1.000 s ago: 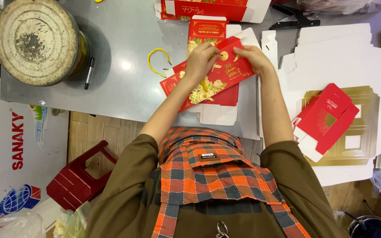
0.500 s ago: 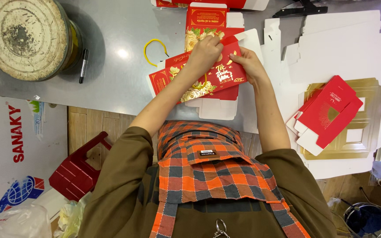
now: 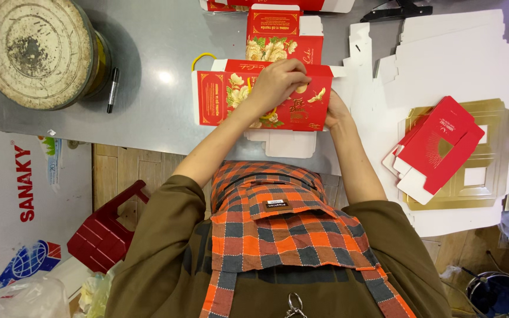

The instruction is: The person assembles red rectangular boxes by folding the cardboard flaps and securing them with yellow elastic bands. They repeatedly pick up flat-packed boxes, fold them into shape, and tie the bands around the center to hold the structure together.

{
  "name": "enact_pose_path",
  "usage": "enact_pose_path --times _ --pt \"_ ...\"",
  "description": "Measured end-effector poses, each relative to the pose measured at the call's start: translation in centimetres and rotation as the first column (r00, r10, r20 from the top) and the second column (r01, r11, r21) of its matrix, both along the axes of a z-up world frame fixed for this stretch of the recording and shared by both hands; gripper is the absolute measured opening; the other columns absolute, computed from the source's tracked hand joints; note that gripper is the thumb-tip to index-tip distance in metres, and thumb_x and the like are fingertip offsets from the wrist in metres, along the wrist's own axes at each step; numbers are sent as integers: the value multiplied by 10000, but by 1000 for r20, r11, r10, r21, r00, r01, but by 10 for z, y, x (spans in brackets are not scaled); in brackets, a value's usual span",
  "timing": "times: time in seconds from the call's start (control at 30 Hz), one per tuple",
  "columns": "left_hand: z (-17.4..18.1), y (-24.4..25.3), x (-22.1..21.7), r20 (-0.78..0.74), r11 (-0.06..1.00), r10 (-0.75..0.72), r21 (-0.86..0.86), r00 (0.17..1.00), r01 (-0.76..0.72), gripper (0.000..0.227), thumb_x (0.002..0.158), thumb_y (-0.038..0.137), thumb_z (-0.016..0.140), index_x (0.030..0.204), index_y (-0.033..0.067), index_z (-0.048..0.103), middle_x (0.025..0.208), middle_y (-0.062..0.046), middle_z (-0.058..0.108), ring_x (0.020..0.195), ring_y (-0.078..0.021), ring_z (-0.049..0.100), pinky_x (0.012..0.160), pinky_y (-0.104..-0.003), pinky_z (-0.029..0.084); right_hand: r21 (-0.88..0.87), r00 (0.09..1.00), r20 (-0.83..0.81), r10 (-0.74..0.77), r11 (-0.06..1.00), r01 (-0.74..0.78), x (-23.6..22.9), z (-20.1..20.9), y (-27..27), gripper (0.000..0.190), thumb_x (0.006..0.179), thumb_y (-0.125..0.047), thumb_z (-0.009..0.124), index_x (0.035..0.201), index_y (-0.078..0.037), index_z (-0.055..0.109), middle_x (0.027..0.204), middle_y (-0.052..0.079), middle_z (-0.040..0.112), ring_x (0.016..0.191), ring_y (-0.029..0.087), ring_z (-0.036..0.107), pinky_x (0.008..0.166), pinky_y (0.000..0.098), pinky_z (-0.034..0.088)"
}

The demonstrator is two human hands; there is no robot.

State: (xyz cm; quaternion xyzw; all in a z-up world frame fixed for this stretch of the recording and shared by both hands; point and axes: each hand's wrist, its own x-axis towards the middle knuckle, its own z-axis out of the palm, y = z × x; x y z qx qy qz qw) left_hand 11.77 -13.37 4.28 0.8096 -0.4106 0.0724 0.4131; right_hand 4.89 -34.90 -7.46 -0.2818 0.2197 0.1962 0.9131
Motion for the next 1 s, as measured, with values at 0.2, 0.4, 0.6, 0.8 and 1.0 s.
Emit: enact_pose_path --times 0.2,0.4,0.6,0.8,1.0 --pt "-11 9 -7 -45 999 -12 -34 999 11 154 880 155 776 998 66 735 1011 -33 693 861 -246 710 741 -361 586 -232 984 85 158 963 -134 9 -12 -1 372 1035 -116 693 1356 40 588 1235 160 682 1020 177 727 842 312 627" --pt "-30 5 -8 35 993 122 -6 992 -122 144 886 140 769 902 59 652 917 -39 661 827 -249 694 693 -377 567 -410 994 -29 105 906 -107 12 4 12 471 986 -254 613 1363 9 513 1198 169 701 963 184 757 751 321 657" --pt "-28 -2 -10 270 991 128 -7 954 -131 159 876 96 703 917 66 553 864 -69 610 798 -240 660 669 -371 541 -329 998 -55 12 944 -29 7 0 12 475 987 -273 610 1339 25 495 1188 178 708 965 204 765 769 349 667" --pt "-38 -9 -15 186 983 170 31 968 -179 162 921 62 692 947 69 532 836 -55 642 795 -207 693 635 -346 543 -204 998 41 38 979 -29 0 -16 11 489 930 -83 724 1359 46 528 1226 180 688 1000 193 754 826 339 658" --pt "-49 -8 -16 101 981 182 45 978 -187 159 935 49 688 979 72 537 826 -52 673 737 -196 707 581 -332 543 -255 977 0 212 945 -205 -3 -16 8 441 962 -157 718 1328 49 584 1245 179 701 1011 196 751 828 334 659"
